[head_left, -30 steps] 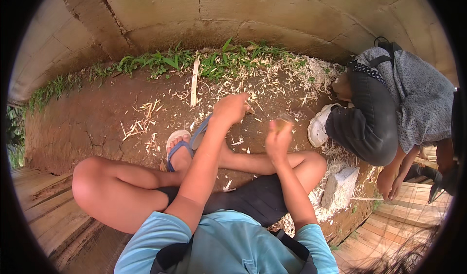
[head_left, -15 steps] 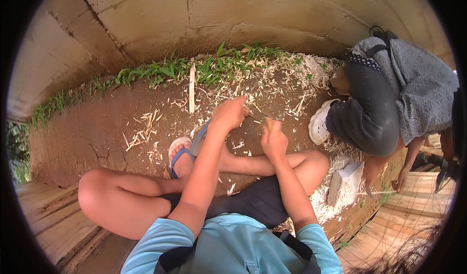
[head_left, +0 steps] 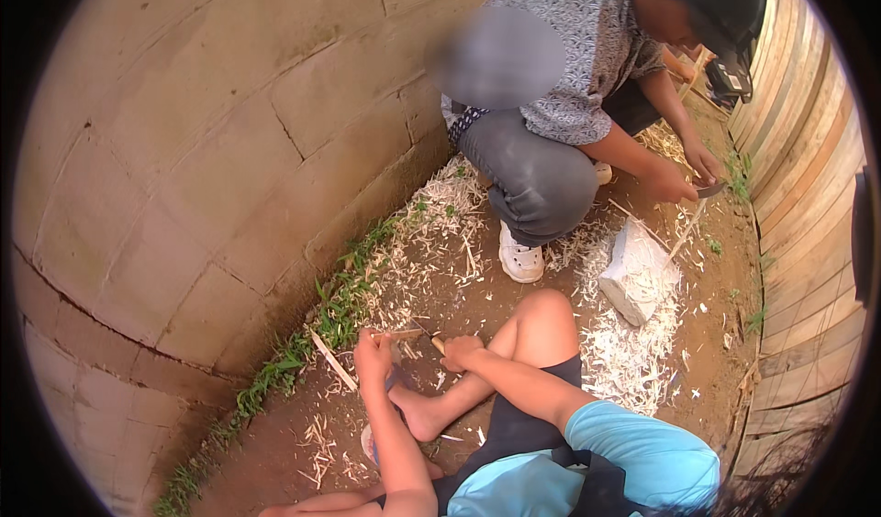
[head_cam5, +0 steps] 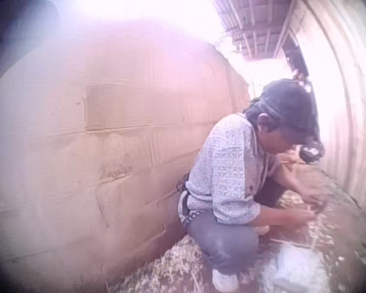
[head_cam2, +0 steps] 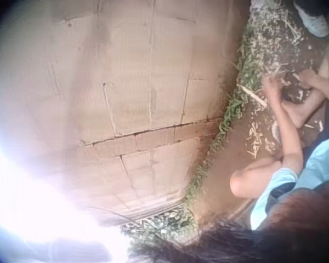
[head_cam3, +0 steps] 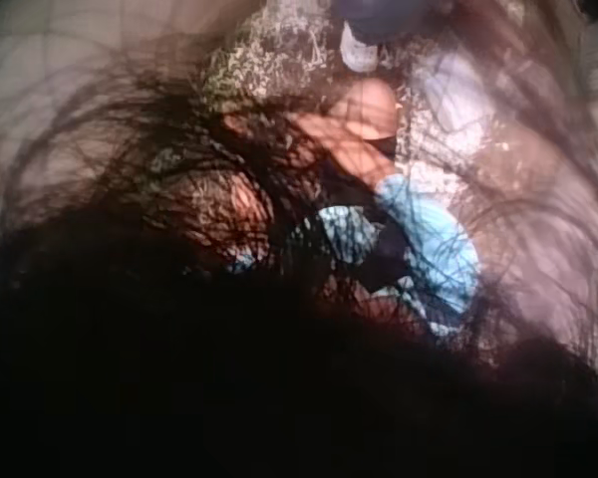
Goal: The person sits cross-legged on the ground and uses a knife to shave thin strips from a piece of bamboo. Another person is visible nearby, also working with bamboo. The camera wearer repeatedly scrapes the bamboo to create fine shavings.
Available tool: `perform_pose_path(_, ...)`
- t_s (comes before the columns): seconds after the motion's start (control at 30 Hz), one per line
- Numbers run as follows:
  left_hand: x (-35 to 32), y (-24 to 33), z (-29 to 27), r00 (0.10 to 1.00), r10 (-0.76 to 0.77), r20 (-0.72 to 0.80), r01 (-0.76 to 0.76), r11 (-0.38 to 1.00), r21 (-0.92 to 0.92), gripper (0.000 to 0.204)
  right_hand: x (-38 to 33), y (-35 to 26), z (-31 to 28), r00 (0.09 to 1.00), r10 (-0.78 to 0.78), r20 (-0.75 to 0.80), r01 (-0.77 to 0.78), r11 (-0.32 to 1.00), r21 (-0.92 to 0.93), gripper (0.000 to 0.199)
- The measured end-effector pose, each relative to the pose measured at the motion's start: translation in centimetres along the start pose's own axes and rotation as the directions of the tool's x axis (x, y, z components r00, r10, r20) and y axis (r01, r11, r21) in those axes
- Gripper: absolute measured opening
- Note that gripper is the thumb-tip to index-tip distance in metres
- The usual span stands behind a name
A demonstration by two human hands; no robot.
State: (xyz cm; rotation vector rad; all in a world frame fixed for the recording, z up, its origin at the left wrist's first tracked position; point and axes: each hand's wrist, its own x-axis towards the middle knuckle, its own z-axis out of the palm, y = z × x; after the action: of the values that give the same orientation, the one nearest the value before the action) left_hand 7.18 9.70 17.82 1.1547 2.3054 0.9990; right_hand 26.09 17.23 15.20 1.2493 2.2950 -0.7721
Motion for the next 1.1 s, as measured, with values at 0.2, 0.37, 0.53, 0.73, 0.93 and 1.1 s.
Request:
perform_pose_path(0.2, -0.4, 2.5, -0.5, 0.992, 0.004, -0.125, 0.013, 0.991, 0.135, 0.035, -1.7, -0.7, -0.6, 0.964, -0.030, -0.264, 0.068, 0.988, 0.139, 0.041)
perform_pose_path(0.37, -0.5, 3.3, -0.2, 0.990, 0.017, -0.141, 0.002, 0.991, 0.131, 0.026, -4.4, -2.0, -3.6, 0.872, -0.102, -0.479, 0.305, 0.878, 0.369, 0.034)
perform_pose_path(0.53, -0.1, 3.4, -0.3, 0.975, 0.027, -0.221, -0.026, 1.000, 0.004, 0.017, -9.2, -6.5, -11.8, 0.633, -0.122, -0.764, 0.618, 0.675, 0.404, 0.032)
perform_pose_path(0.73, 0.5, 0.9, 1.1, 0.975, 0.083, -0.207, -0.080, 0.997, 0.019, 0.025, -9.0, -6.0, -15.1, 0.698, -0.188, -0.690, 0.572, 0.727, 0.380, 0.029)
perform_pose_path(0.93, 3.5, -5.0, 1.9, 0.985, -0.064, -0.158, 0.042, 0.989, -0.142, 0.024, 0.2, -1.8, -6.8, 0.906, -0.102, -0.411, 0.308, 0.825, 0.474, 0.032)
perform_pose_path(1.1, 2.6, -4.7, 1.8, 0.979, -0.191, -0.079, 0.126, 0.854, -0.504, 0.021, 3.7, 2.4, -3.6, 0.944, -0.182, -0.277, 0.277, 0.892, 0.358, 0.037)
